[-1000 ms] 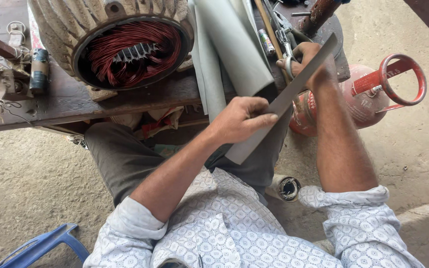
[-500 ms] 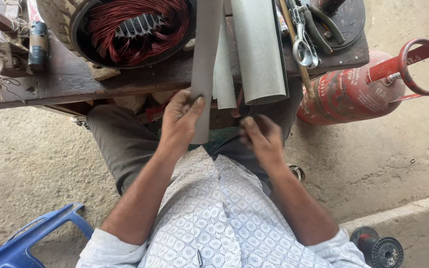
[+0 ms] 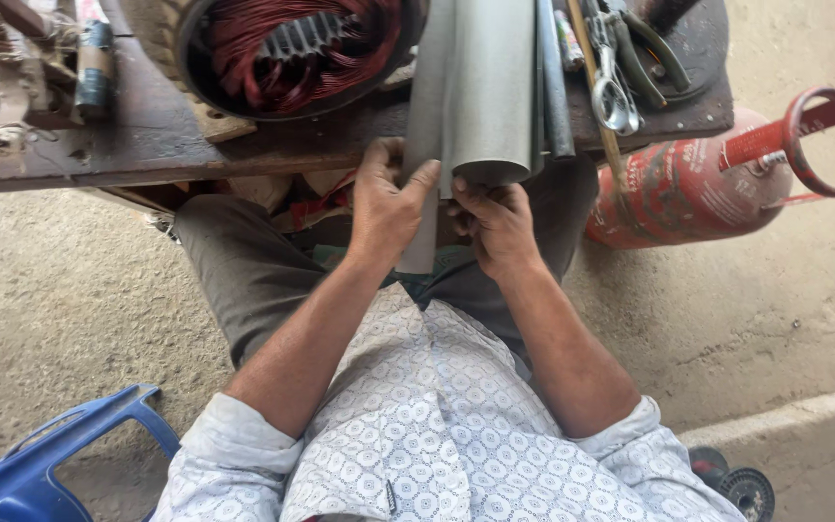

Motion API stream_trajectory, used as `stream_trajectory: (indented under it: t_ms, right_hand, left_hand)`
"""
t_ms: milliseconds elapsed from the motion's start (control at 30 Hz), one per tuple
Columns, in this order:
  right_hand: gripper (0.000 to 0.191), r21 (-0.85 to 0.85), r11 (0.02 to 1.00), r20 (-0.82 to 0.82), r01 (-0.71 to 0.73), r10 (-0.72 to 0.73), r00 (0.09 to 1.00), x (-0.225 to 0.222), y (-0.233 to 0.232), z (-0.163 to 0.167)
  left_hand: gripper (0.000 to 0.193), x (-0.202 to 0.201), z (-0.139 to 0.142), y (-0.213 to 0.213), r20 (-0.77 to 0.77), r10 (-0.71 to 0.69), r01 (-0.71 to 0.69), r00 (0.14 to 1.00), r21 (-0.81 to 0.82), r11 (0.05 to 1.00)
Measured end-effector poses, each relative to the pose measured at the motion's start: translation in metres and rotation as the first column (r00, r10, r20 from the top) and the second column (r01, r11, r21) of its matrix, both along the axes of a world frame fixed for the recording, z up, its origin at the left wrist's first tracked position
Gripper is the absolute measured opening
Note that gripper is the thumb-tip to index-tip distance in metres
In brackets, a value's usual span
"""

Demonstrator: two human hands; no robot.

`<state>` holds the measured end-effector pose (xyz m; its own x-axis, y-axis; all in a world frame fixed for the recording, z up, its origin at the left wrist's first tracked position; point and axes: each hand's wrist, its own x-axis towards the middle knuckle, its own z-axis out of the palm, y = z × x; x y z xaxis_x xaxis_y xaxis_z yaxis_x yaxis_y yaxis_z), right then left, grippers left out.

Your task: The person inserts gray insulating paper into the slots of a motor stator, tucks it around copper windings, and trims excess with shears. They repeat this process for multiple slots, adjusting the stator orientation and using both hands to seat the insulation.

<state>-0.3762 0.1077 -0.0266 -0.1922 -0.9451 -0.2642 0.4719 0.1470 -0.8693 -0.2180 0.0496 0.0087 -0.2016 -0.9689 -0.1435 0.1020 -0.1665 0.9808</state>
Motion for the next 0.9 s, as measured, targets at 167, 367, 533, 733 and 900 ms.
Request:
stream_trajectory:
  t_ms: [167,367,533,733,900]
  right_hand:
    - [0.019,-0.039,0.999,-0.131,-0.030,0.025,0.991,0.002,0.021,0.011]
    - [0.035,0.059,0.986,-0.329,-0.155,0.166,0.930,0.012,0.060,0.017]
    - [0.036,0.178,0.931,-0.369,-0.319,0.364,0.855,0.014,0.084,0.013]
    - [0.048,0.148,0.887,-0.417,-0.438,0.457,0.786,0.011,0.101,-0.001]
    - [0.095,-0.035,0.902,-0.733,-0.431,0.270,0.625,0.014,0.109,-0.001]
  left_hand:
    - [0.035,-0.002,-0.001,0.008,-0.227,-0.076,0.088,0.971,0.042,0.995]
    - [0.029,0.003,-0.015,0.023,-0.241,-0.146,0.192,0.960,0.178,0.965]
    - [0.027,0.006,-0.026,0.017,-0.294,-0.117,0.185,0.949,0.218,0.958]
    - [0.027,0.004,-0.042,0.013,-0.407,-0.111,0.218,0.907,0.228,0.949]
    - [0.029,-0.002,-0.052,0.009,-0.464,-0.096,0.204,0.881,0.190,0.960]
